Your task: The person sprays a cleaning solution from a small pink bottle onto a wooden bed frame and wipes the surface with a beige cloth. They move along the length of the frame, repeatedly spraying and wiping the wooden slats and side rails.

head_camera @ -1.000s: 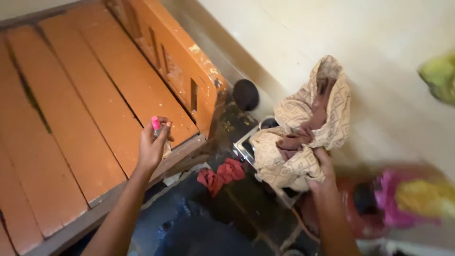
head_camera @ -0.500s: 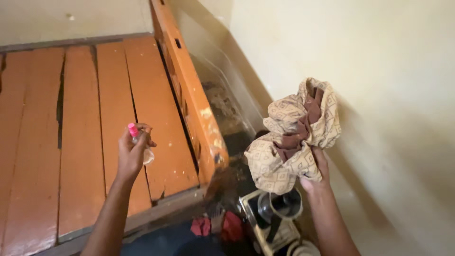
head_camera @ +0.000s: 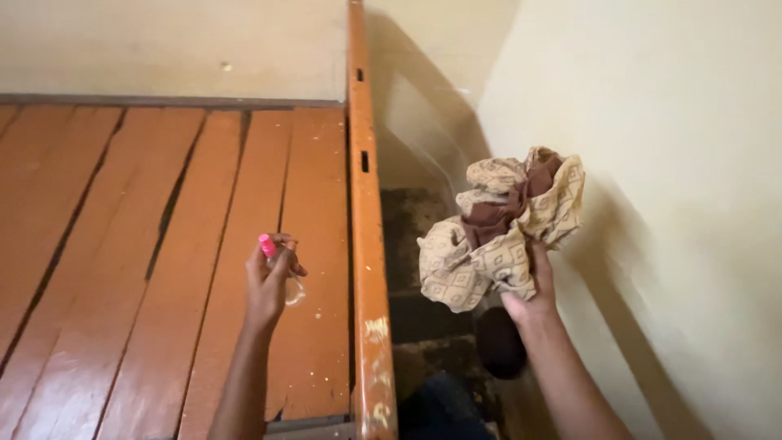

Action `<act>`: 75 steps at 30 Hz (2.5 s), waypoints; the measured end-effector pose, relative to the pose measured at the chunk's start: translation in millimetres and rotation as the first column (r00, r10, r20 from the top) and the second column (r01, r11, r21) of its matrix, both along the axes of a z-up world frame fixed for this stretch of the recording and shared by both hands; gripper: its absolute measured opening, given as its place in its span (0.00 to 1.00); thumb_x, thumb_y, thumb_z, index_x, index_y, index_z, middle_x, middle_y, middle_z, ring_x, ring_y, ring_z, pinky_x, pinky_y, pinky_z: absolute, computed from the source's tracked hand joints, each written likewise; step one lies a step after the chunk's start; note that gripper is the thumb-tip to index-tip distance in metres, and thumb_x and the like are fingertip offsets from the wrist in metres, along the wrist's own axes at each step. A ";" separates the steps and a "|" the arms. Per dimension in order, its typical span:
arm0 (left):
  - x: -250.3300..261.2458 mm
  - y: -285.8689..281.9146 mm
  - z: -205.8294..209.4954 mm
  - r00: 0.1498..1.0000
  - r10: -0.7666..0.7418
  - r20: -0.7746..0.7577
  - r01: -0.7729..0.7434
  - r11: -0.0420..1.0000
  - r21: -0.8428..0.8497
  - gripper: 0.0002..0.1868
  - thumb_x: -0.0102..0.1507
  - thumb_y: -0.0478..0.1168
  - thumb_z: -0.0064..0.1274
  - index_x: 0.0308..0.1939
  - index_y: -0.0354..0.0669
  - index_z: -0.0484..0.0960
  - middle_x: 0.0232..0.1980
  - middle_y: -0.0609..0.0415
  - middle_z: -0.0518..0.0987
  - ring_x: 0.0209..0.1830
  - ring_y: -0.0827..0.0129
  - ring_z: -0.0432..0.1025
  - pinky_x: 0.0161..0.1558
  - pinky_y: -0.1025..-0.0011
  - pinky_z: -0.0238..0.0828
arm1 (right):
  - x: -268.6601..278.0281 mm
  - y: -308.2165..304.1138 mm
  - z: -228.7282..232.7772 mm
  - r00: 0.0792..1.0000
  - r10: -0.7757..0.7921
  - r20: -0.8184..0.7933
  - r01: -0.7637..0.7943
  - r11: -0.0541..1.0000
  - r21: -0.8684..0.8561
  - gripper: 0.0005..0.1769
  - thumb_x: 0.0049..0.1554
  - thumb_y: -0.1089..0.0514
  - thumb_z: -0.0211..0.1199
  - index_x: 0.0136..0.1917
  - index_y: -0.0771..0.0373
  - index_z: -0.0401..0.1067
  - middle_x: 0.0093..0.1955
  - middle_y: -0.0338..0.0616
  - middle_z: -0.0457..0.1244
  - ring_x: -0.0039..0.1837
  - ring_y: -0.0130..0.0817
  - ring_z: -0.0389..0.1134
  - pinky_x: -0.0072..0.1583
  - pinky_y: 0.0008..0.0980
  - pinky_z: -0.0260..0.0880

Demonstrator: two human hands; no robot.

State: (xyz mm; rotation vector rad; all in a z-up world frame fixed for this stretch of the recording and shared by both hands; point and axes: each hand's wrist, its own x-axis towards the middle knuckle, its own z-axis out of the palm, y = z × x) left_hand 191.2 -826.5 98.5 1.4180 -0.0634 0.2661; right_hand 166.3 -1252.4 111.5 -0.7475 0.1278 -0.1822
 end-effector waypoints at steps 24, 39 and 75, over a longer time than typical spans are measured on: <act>-45.8 -50.0 60.7 0.679 0.710 -0.187 -0.542 0.656 0.525 0.13 0.71 0.43 0.49 0.52 0.36 0.78 0.38 0.52 0.81 0.36 0.69 0.78 0.39 0.68 0.73 | 312.2 -72.9 -48.8 0.865 0.499 0.049 -0.267 0.543 -0.796 0.24 0.61 0.48 0.68 0.66 0.61 0.71 0.53 0.45 0.68 0.51 0.43 0.70 0.56 0.44 0.74; 46.4 -97.5 46.1 0.533 0.827 -0.179 -0.680 0.544 0.492 0.12 0.68 0.44 0.50 0.47 0.39 0.78 0.32 0.57 0.78 0.33 0.73 0.75 0.36 0.73 0.72 | 417.0 162.4 20.9 0.725 0.667 0.173 0.577 -0.450 -0.681 0.44 0.55 0.29 0.63 0.74 0.56 0.64 0.84 0.51 0.49 0.75 0.57 0.52 0.71 0.57 0.56; 247.9 -112.5 62.3 0.047 0.994 0.101 -0.623 -0.050 0.781 0.11 0.67 0.48 0.50 0.45 0.46 0.78 0.33 0.43 0.81 0.35 0.46 0.77 0.35 0.55 0.70 | 1032.7 184.1 -28.2 0.842 0.506 0.189 0.464 -0.498 -0.733 0.50 0.52 0.15 0.60 0.68 0.56 0.75 0.64 0.63 0.63 0.59 0.60 0.63 0.59 0.63 0.63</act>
